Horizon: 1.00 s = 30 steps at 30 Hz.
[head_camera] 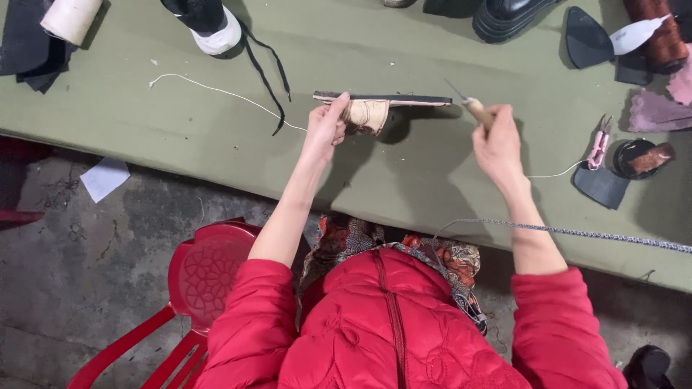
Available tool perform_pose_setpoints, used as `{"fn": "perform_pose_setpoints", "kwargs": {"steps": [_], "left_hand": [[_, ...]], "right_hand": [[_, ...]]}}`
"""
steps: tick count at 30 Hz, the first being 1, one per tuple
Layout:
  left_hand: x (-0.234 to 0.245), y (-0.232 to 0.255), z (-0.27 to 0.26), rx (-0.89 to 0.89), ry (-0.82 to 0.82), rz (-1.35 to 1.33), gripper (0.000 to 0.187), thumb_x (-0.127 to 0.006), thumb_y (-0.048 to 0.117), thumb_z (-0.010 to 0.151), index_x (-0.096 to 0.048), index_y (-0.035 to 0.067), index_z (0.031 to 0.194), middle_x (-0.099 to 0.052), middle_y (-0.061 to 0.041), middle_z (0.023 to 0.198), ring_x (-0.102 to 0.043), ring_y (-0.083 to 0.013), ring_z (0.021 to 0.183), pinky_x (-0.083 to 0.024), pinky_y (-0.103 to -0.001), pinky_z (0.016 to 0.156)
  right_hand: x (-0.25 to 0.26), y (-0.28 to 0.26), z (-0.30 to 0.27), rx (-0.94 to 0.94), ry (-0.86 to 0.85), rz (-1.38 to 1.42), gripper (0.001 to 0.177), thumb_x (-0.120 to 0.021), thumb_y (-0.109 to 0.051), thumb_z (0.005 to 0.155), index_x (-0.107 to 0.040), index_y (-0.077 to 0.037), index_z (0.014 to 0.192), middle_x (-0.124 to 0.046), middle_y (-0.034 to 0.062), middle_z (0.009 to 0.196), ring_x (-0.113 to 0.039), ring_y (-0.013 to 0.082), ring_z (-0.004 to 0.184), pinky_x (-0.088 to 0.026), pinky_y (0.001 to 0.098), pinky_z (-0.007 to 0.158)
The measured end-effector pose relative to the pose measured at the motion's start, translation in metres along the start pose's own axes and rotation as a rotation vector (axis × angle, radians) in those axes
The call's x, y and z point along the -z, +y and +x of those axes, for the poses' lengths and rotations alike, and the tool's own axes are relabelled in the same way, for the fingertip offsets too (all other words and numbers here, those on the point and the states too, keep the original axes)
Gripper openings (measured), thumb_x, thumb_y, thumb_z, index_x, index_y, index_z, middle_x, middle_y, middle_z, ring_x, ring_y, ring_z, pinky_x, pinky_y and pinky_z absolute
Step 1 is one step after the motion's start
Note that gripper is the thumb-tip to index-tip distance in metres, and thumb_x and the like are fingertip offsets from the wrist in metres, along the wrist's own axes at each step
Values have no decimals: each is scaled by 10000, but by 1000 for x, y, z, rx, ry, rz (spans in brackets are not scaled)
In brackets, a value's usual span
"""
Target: Manually stitching a decorative strap onto a sandal sole using a needle and thread at a workbench.
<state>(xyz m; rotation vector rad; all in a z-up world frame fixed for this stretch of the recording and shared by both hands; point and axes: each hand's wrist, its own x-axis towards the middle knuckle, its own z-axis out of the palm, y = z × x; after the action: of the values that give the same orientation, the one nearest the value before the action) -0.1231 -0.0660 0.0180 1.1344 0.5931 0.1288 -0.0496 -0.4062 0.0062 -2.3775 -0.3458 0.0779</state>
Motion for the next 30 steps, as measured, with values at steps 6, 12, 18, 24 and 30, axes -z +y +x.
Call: {"fn": "perform_pose_setpoints", "kwargs": {"steps": [6,12,18,24,30], "left_hand": [[3,-5,5,3,-8,-21,359,-766,256,922,-512,78,741,-307,89,533,-319,17,316,-263,-177,302],[3,2,7,21,-27,-72,380,-807,244,910,-505,64,768,-324,83,521,-308,9,300,-258,-194,282],[-2,13,1,44,-56,-95,385,-815,258,907,-502,63,798,-328,84,516,-306,7,308,-275,-193,291],[13,-6,17,73,-108,-165,317,-795,140,899,-524,56,758,-270,91,513,-275,11,309,-266,-189,296],[15,-14,19,88,-114,-184,285,-777,111,881,-536,61,736,-256,102,522,-265,15,304,-260,-191,290]], "right_hand": [[34,-59,-54,-84,-188,120,447,-622,-18,954,-518,-92,1382,-712,319,1111,-676,511,1058,-545,621,868],[-31,-29,-38,4,-283,-247,248,-611,-343,1031,-612,-271,1268,-767,127,1006,-750,381,941,-591,518,810],[-68,-58,-16,36,-321,-313,220,-568,-389,1028,-611,-279,1214,-732,135,929,-749,399,944,-578,539,829],[-86,-82,1,30,-363,-186,203,-593,-311,1007,-599,-234,1194,-711,182,874,-742,424,883,-570,557,763],[-99,-82,-3,65,-328,-11,137,-609,-237,1029,-583,-109,1073,-676,214,805,-729,422,783,-538,508,632]]}}
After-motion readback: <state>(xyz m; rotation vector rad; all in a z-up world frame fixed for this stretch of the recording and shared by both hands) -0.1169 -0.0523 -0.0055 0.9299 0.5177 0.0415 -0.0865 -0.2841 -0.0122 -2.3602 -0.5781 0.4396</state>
